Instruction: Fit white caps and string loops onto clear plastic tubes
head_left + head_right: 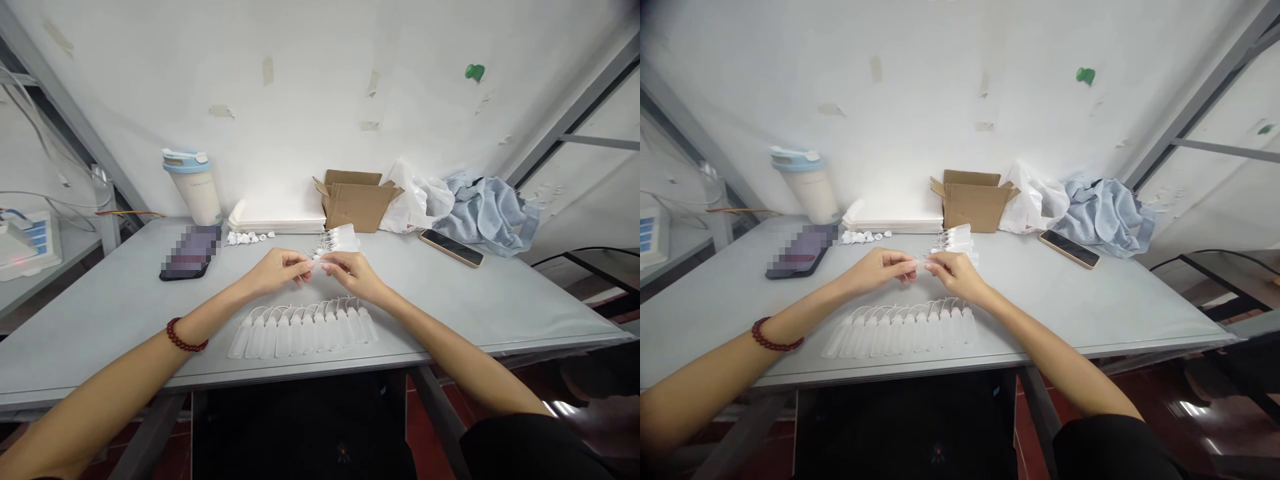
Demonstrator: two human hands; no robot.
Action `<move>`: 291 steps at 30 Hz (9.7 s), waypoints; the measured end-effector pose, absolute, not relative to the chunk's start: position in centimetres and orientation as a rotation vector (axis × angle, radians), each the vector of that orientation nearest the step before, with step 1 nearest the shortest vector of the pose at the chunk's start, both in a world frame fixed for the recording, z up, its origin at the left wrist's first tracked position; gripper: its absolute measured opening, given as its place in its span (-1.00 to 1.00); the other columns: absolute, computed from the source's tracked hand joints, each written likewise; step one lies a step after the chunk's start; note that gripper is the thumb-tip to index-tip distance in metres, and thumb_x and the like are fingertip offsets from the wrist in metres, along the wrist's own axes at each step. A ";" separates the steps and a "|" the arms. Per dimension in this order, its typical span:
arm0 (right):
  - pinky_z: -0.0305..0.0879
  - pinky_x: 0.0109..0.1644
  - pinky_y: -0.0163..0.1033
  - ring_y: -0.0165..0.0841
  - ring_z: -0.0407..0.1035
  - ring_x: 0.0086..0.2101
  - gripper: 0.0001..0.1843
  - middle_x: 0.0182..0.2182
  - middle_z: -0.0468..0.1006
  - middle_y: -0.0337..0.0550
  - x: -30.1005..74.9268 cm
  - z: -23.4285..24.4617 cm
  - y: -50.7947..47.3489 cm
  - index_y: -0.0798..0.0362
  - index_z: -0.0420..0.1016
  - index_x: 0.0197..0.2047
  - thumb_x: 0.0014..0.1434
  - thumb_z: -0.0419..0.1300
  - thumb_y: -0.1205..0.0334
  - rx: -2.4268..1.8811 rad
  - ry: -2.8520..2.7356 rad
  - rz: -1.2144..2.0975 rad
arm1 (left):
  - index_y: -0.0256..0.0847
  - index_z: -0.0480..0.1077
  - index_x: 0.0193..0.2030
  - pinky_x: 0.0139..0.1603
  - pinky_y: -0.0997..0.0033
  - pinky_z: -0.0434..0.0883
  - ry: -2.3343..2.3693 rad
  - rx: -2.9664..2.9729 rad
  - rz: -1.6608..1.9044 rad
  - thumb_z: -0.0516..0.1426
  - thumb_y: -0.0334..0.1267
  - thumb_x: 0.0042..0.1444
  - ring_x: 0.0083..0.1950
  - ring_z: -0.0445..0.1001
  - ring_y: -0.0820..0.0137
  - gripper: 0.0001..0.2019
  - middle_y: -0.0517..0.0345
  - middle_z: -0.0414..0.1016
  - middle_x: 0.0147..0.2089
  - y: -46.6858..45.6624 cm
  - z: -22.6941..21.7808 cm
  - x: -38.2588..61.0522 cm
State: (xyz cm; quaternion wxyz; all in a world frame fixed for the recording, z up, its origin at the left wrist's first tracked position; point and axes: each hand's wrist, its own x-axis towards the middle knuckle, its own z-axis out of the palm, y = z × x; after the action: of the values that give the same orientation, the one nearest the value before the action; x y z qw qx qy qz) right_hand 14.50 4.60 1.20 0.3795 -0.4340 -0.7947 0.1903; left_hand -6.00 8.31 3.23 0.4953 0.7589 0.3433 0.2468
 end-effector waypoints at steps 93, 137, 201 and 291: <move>0.14 -0.43 -0.35 -0.47 0.29 -0.51 -0.65 -0.51 0.53 -0.19 19.0 6.0 4.2 0.12 0.52 -0.45 0.10 0.22 -0.02 -1.389 -2.094 1.030 | -0.28 0.46 -0.28 -0.14 0.29 0.46 0.945 1.991 0.659 0.23 -0.10 -0.07 -0.24 0.52 0.31 -0.70 0.05 0.57 -0.28 10.8 1.8 -7.1; -0.05 -0.46 -0.31 -0.49 -0.01 -0.57 -0.51 -0.62 0.16 -0.32 14.7 1.5 4.7 0.11 0.36 -0.51 0.25 -0.02 -0.10 -1.185 -1.901 1.005 | -0.22 0.51 -0.18 -0.18 0.39 0.43 0.776 2.221 0.757 0.13 -0.17 0.12 -0.17 0.50 0.32 -0.77 0.06 0.57 -0.13 8.4 2.9 -6.5; 0.28 -0.37 -0.28 -0.40 0.31 -0.42 -0.65 -0.27 0.54 -0.10 14.3 0.8 4.6 0.08 0.51 -0.11 0.15 0.19 0.01 -1.102 -1.804 0.675 | -0.33 0.46 -0.43 -0.41 0.40 0.45 0.769 1.546 0.503 0.19 0.05 0.08 -0.50 0.47 0.42 -0.60 0.07 0.49 -0.50 8.5 3.3 -6.1; 0.09 -0.52 -0.35 -0.50 0.27 -0.67 -0.60 -0.76 0.41 -0.24 17.4 6.5 2.4 0.12 0.38 -0.68 0.13 0.10 0.14 -1.555 -2.611 1.629 | -0.23 0.52 -0.39 -0.15 0.27 0.37 1.519 2.774 0.113 0.03 -0.36 -0.10 -0.19 0.51 0.11 -0.78 -0.10 0.55 -0.37 16.4 0.6 -12.3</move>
State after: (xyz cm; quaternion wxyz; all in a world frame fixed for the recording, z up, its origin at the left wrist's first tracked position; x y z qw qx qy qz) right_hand 17.37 2.42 6.47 -0.1526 -0.4458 -0.7483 0.4669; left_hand -12.28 16.42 0.64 -0.0116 0.8766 0.4798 0.0358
